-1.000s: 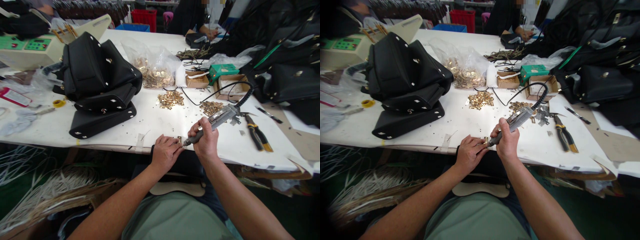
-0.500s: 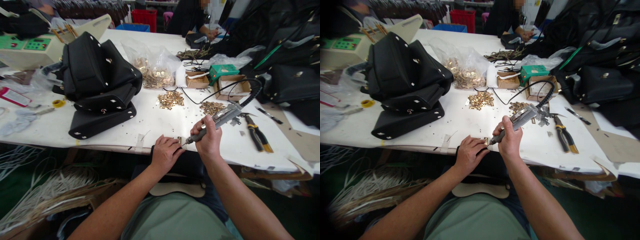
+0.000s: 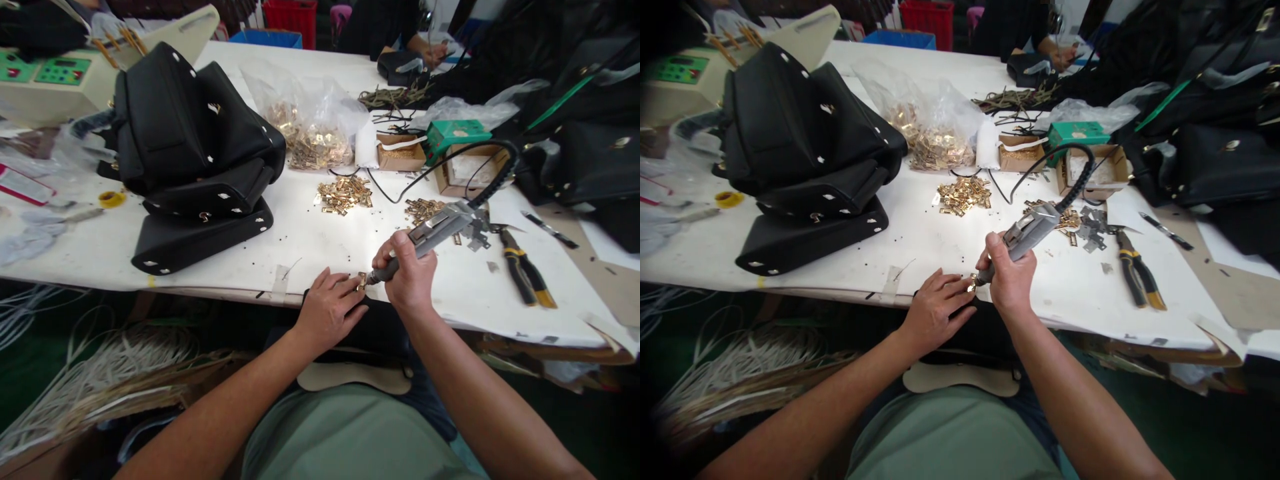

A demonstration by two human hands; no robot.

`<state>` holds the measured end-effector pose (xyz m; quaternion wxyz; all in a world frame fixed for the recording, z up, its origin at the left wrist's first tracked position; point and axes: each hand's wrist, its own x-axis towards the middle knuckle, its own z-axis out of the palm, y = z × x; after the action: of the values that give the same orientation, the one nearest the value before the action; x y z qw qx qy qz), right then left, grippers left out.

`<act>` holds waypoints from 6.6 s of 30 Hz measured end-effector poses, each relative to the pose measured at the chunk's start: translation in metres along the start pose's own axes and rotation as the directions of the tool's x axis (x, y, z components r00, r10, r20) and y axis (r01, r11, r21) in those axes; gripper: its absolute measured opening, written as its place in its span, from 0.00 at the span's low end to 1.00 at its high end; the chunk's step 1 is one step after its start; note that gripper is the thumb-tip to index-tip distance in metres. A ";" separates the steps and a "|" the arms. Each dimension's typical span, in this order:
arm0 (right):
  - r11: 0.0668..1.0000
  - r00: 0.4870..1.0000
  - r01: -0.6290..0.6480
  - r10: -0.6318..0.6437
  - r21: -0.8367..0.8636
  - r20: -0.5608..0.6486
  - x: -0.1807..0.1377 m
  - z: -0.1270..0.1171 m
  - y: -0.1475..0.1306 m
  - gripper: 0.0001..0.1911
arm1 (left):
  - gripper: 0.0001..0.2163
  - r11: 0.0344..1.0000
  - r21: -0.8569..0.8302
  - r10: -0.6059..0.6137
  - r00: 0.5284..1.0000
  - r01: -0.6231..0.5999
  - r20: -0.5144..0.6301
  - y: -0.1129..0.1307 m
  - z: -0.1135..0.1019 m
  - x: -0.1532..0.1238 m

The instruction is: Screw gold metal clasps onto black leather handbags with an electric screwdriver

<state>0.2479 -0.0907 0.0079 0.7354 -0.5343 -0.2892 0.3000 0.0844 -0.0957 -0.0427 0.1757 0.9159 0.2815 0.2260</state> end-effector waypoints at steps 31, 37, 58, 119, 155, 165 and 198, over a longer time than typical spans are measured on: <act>0.997 1.000 0.007 -0.006 0.071 -0.016 0.006 -0.006 0.000 0.18 | 0.13 0.984 0.162 0.060 0.995 -0.073 0.085 0.004 -0.004 0.005; 0.996 1.000 -0.003 0.003 0.089 -0.002 0.005 -0.007 0.000 0.19 | 0.14 0.981 0.183 0.044 0.990 -0.068 0.133 0.008 -0.006 0.010; 0.998 0.999 -0.020 0.022 0.057 -0.027 0.006 -0.006 -0.002 0.21 | 0.11 0.992 0.120 0.022 0.996 -0.032 0.085 0.010 -0.008 0.014; 0.970 1.000 0.000 0.006 0.244 -0.026 0.016 -0.028 -0.031 0.21 | 0.05 0.959 0.113 -0.246 0.963 0.258 -0.115 0.029 0.008 0.030; 0.985 0.970 0.081 -0.043 -0.151 0.239 -0.013 -0.012 0.006 0.15 | 0.08 0.985 0.001 -0.171 0.979 0.172 -0.114 0.009 0.003 0.000; 0.959 0.872 0.149 -0.012 -0.242 0.489 -0.011 -0.008 0.005 0.09 | 0.09 0.984 0.023 -0.173 0.979 0.176 -0.104 0.009 0.006 -0.002; 0.376 0.878 0.381 0.139 -0.845 0.458 0.056 -0.021 0.002 0.18 | 0.06 0.990 0.022 -0.131 0.976 0.137 -0.174 0.012 0.002 -0.001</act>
<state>0.3000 -0.0613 0.0062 0.2442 -0.7397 -0.6094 0.1480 0.0899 -0.1065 -0.0397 0.1500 0.8747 0.3604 0.2873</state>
